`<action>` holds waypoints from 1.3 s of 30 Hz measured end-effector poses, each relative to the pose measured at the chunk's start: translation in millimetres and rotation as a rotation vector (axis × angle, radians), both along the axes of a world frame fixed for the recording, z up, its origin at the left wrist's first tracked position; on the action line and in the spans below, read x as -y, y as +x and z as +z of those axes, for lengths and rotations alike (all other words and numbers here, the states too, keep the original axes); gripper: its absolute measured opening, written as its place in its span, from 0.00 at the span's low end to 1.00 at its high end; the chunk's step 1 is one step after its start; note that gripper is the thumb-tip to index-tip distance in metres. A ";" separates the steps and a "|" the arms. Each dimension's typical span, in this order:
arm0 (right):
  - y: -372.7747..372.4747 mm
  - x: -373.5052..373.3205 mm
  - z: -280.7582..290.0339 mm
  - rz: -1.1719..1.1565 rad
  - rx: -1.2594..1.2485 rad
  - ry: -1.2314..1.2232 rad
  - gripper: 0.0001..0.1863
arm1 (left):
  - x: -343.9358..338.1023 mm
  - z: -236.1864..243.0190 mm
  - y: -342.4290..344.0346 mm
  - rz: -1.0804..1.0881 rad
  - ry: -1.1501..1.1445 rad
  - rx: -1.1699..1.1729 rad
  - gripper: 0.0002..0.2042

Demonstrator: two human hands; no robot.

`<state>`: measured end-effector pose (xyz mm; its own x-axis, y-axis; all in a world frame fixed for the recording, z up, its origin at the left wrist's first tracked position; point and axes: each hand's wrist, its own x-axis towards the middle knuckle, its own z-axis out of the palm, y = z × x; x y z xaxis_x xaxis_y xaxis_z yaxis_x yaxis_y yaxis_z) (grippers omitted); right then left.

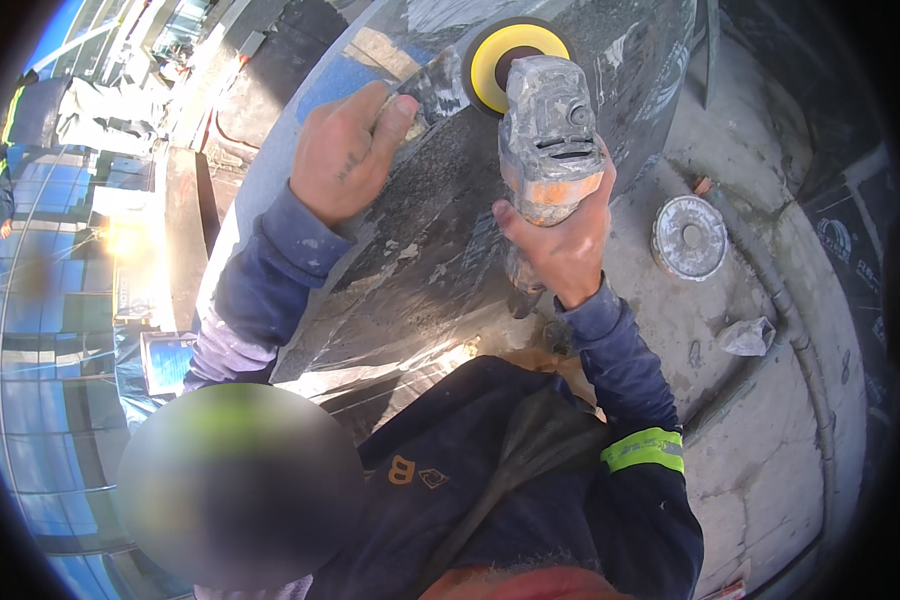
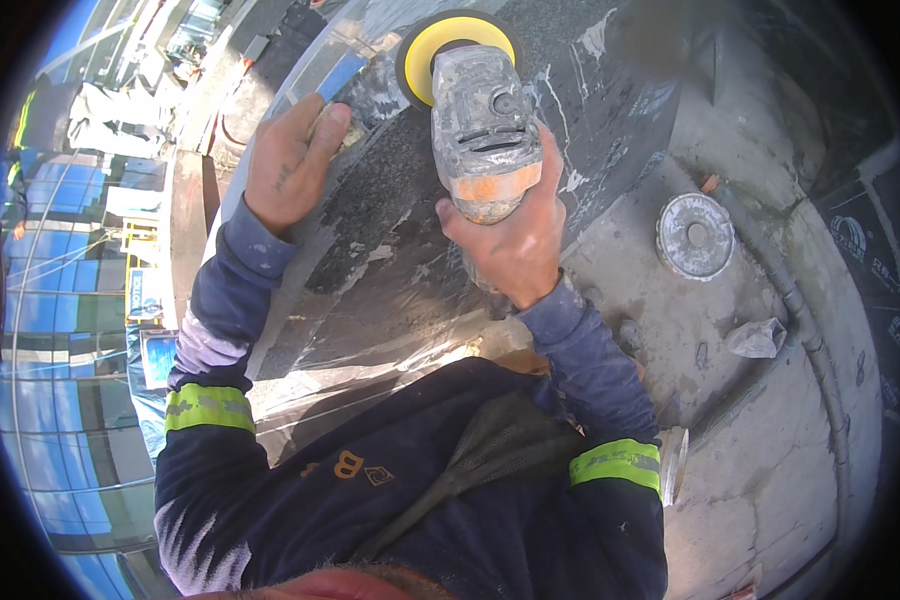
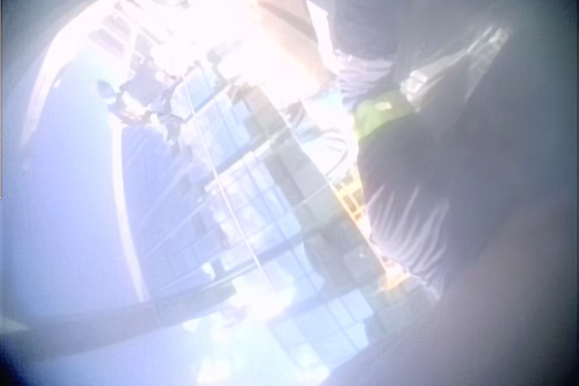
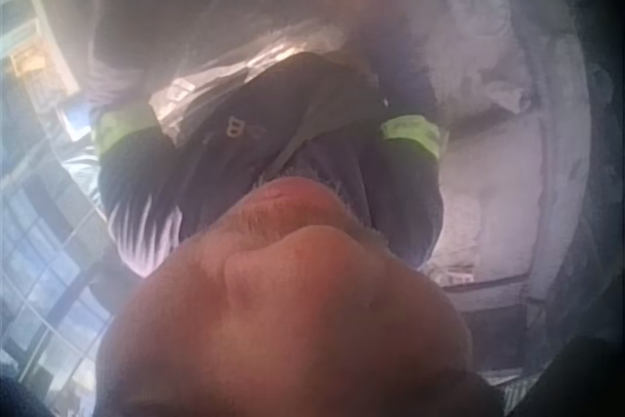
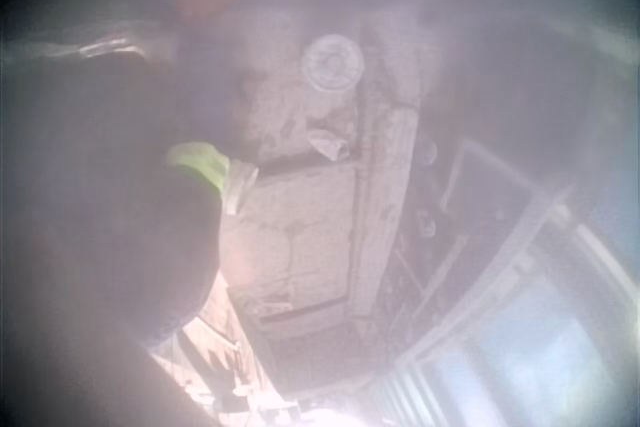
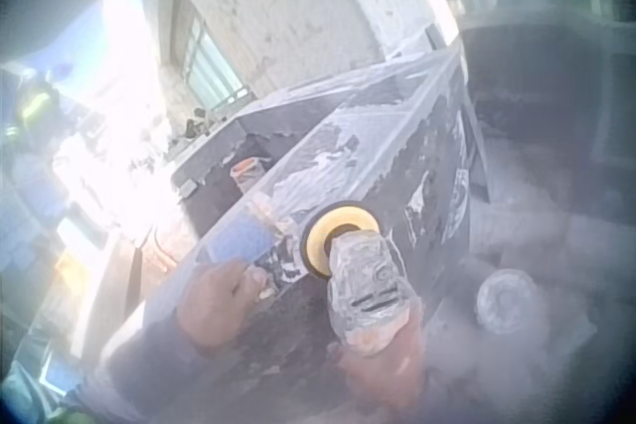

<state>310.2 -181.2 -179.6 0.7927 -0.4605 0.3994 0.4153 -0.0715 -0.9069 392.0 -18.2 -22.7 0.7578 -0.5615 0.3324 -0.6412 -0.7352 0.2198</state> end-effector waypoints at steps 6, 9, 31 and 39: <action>-2.1 -3.6 -1.5 0.003 -0.012 0.016 0.54 | -0.4 -0.5 -0.1 -0.005 -0.007 0.003 0.18; -3.1 -5.1 -2.2 0.024 -0.002 -0.015 0.54 | -0.4 -0.2 0.1 -0.007 -0.004 0.000 0.18; -5.0 -9.5 -10.8 0.001 -0.016 0.037 0.53 | -1.3 -2.0 -0.2 0.029 -0.023 -0.039 0.20; -3.3 -9.2 -13.5 -0.013 -0.008 0.054 0.53 | -2.9 -2.7 1.3 0.020 -0.031 -0.049 0.21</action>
